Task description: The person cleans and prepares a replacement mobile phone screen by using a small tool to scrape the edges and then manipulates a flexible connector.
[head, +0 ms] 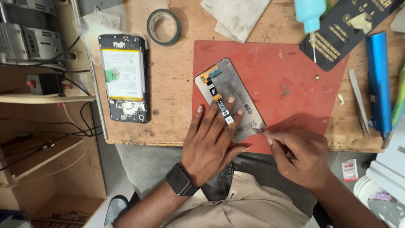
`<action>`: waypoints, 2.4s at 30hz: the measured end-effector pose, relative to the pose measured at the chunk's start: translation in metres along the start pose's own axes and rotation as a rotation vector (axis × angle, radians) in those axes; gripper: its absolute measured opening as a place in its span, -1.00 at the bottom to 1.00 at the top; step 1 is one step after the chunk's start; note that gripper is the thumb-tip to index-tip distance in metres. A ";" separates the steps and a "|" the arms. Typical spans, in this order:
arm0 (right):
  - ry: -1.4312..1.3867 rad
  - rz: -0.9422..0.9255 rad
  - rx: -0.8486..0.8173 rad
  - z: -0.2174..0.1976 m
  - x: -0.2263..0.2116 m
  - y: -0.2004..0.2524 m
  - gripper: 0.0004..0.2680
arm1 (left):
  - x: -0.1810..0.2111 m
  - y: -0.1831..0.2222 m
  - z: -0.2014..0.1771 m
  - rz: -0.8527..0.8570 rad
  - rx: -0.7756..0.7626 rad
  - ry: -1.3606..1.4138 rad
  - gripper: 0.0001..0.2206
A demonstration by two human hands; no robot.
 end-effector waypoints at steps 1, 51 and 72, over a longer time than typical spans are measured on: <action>0.015 0.026 0.009 -0.001 0.004 -0.001 -0.91 | -0.001 -0.002 -0.001 0.002 0.007 -0.008 -0.40; -0.031 0.064 0.229 -0.008 0.012 0.002 -0.87 | -0.036 -0.004 -0.031 -0.008 -0.025 0.228 -0.35; 0.062 0.105 0.308 0.002 0.005 0.011 -0.93 | -0.045 0.002 -0.026 -0.027 0.041 0.263 -0.32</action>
Point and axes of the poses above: each hand's wrist, its own y-axis away from the middle knuckle, its own z-axis out of the palm, x = y × z, the point moved 9 cm from there along -y, towards the middle knuckle, and after that the axes turned 3 degrees about x, right-handed, at the moved point
